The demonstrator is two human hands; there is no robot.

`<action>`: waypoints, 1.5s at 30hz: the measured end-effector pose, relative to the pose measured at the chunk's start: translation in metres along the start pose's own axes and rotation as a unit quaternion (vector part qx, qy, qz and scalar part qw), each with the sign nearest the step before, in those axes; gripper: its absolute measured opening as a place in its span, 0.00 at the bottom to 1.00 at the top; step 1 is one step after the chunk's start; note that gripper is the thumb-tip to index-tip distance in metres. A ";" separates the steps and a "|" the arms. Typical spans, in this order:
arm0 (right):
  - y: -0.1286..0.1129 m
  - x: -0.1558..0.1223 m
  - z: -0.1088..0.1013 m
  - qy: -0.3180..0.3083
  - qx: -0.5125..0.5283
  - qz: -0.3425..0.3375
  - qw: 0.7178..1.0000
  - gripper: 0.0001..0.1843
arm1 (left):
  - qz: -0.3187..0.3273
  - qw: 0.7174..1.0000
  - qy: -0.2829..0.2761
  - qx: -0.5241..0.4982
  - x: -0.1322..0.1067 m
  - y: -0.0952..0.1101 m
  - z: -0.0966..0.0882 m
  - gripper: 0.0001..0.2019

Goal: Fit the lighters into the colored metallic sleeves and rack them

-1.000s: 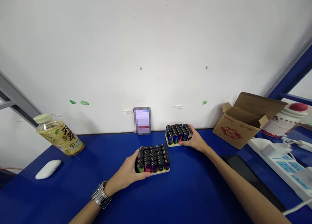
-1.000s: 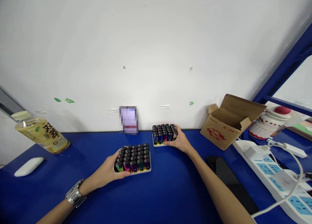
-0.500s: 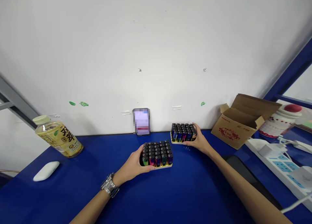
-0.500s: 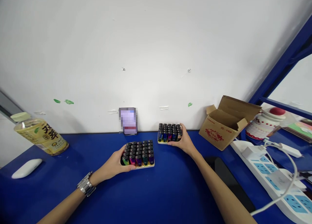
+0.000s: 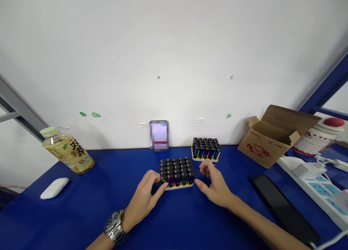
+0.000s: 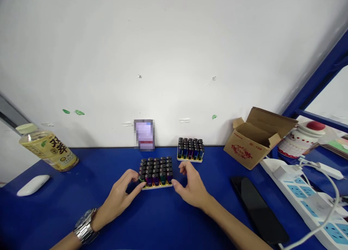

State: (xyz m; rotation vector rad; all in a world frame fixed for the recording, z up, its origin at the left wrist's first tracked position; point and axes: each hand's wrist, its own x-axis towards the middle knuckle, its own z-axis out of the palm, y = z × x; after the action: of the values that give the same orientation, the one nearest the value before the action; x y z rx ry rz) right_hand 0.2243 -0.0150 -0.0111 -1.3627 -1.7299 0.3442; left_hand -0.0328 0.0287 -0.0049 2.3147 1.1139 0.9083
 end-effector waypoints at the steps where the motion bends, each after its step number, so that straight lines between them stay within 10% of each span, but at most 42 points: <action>1: -0.004 0.000 0.007 0.007 0.002 0.005 1.000 0.12 | 0.008 1.000 0.011 -0.006 -0.001 0.002 0.001 0.07; 7: -0.010 0.000 0.030 0.038 0.005 0.009 0.999 0.11 | -0.062 0.980 0.140 -0.129 -0.005 0.002 0.003 0.06; 15: -0.010 0.001 0.029 -0.002 0.030 0.036 0.999 0.09 | -0.079 0.997 0.015 -0.010 0.005 0.010 0.004 0.11; 26: -0.007 0.002 0.028 -0.037 0.039 0.057 0.997 0.08 | -0.172 0.978 0.091 -0.079 0.003 -0.003 -0.001 0.12; 32: -0.007 0.002 0.028 -0.050 0.047 0.058 0.996 0.07 | -0.154 0.983 0.024 -0.097 0.016 -0.002 0.009 0.13; 38: -0.006 0.002 0.028 -0.064 0.051 0.068 0.994 0.08 | -0.084 0.981 0.147 -0.093 0.023 -0.003 -0.015 0.11; 45: -0.008 0.003 0.027 -0.061 0.042 0.068 0.995 0.08 | -0.019 0.996 0.007 -0.085 0.023 -0.006 -0.006 0.11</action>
State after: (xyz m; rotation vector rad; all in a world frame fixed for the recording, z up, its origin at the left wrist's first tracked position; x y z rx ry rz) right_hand 0.1982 -0.0069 -0.0200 -1.4277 -1.7045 0.5803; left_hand -0.0296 0.0512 0.0038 2.1468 1.0391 0.9672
